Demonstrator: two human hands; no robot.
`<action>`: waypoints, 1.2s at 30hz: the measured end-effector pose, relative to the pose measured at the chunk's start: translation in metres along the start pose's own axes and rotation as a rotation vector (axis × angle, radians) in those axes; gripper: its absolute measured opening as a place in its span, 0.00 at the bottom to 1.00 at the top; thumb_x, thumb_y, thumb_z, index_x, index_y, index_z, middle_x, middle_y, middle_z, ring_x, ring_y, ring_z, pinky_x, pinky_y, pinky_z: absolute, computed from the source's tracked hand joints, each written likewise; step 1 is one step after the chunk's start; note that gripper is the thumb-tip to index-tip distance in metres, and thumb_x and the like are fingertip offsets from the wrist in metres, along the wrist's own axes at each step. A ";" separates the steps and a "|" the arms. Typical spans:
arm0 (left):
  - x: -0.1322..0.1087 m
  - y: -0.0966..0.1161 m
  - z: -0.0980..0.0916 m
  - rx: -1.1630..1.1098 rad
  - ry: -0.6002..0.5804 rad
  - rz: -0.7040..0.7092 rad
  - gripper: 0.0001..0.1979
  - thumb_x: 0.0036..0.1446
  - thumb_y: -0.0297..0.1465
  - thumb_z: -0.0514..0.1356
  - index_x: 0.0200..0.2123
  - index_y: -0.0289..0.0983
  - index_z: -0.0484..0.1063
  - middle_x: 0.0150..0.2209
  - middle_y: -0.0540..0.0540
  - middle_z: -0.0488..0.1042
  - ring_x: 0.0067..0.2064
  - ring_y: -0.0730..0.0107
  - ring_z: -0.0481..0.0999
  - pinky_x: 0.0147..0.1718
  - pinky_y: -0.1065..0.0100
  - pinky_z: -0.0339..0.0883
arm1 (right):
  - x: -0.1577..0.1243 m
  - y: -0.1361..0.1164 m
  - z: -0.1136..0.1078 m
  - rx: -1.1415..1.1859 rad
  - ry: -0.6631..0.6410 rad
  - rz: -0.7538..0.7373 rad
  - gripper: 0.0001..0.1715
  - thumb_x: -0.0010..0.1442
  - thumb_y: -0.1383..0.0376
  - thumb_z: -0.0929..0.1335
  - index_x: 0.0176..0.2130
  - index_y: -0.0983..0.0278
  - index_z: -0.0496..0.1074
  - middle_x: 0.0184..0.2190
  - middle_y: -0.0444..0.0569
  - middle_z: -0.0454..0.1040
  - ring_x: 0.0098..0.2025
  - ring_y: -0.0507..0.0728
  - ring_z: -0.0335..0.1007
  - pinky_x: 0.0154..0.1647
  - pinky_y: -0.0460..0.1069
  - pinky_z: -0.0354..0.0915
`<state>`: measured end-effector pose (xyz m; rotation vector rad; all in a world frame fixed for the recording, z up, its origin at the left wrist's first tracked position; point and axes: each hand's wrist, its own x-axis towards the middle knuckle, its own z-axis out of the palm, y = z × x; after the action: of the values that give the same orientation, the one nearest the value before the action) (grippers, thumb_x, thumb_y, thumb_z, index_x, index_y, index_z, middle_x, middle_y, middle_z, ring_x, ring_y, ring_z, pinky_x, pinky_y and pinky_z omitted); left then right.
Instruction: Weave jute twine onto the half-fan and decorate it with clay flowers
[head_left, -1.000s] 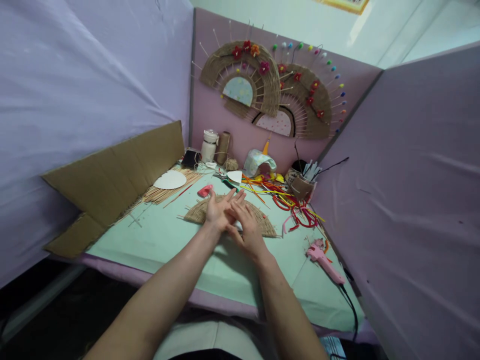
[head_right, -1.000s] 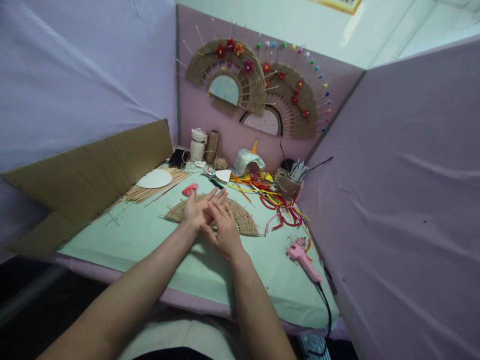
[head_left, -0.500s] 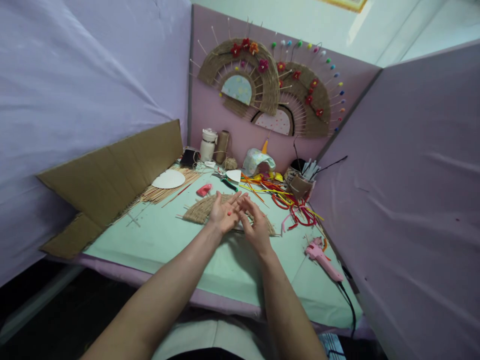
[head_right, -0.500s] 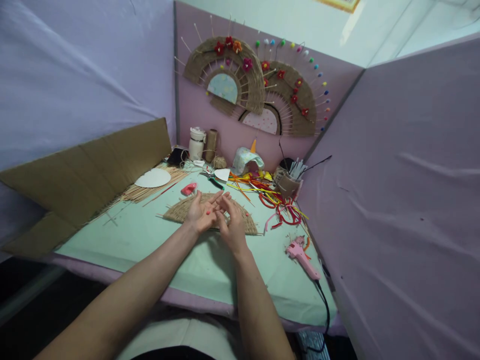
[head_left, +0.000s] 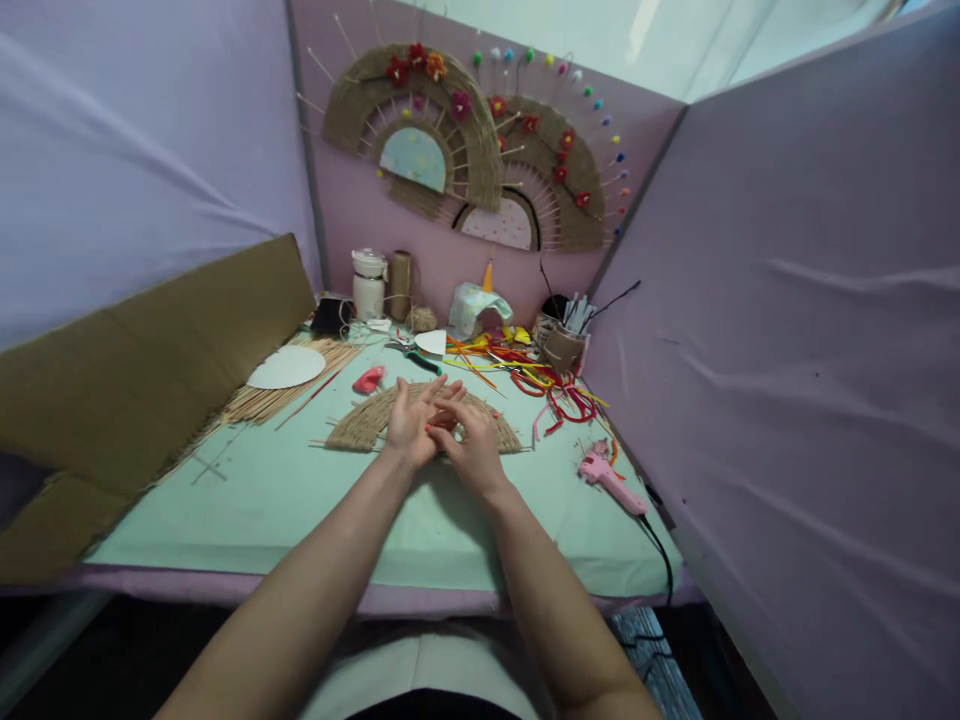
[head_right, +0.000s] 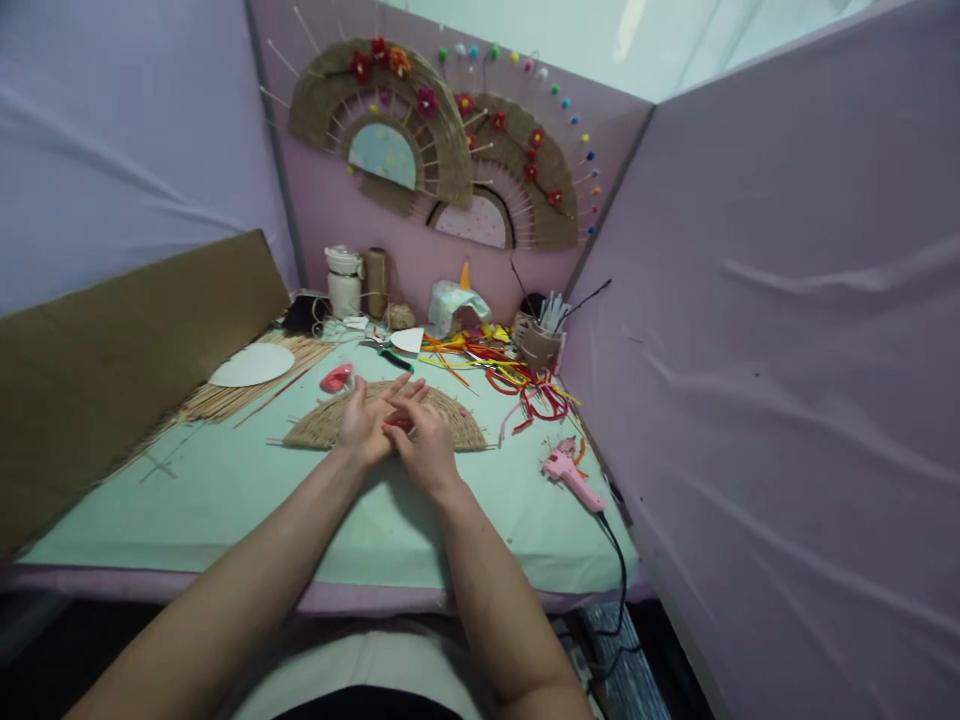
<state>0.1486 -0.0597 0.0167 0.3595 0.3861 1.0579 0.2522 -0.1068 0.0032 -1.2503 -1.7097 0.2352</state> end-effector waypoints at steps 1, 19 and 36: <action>0.000 0.000 0.000 0.011 -0.006 0.000 0.38 0.61 0.55 0.42 0.57 0.29 0.64 0.51 0.30 0.73 0.51 0.55 0.75 0.46 0.59 0.71 | 0.000 0.000 0.001 0.001 0.007 0.007 0.18 0.55 0.69 0.71 0.47 0.60 0.74 0.36 0.47 0.79 0.41 0.59 0.72 0.47 0.55 0.64; 0.001 -0.006 0.000 -0.008 0.017 0.015 0.29 0.60 0.54 0.48 0.46 0.34 0.70 0.49 0.35 0.73 0.52 0.57 0.74 0.49 0.58 0.70 | 0.019 0.079 -0.078 -0.214 0.082 0.108 0.16 0.56 0.65 0.69 0.46 0.61 0.72 0.34 0.47 0.80 0.40 0.58 0.76 0.49 0.55 0.64; -0.013 -0.052 0.012 1.380 -0.466 0.096 0.11 0.57 0.35 0.57 0.39 0.37 0.75 0.37 0.42 0.78 0.38 0.63 0.76 0.37 0.65 0.67 | 0.047 0.110 -0.081 -0.189 -0.120 0.206 0.17 0.53 0.68 0.71 0.45 0.62 0.72 0.32 0.45 0.80 0.37 0.56 0.77 0.45 0.52 0.66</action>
<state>0.1884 -0.0956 0.0050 1.8247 0.6350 0.6146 0.3842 -0.0482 0.0023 -1.5820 -1.7358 0.2802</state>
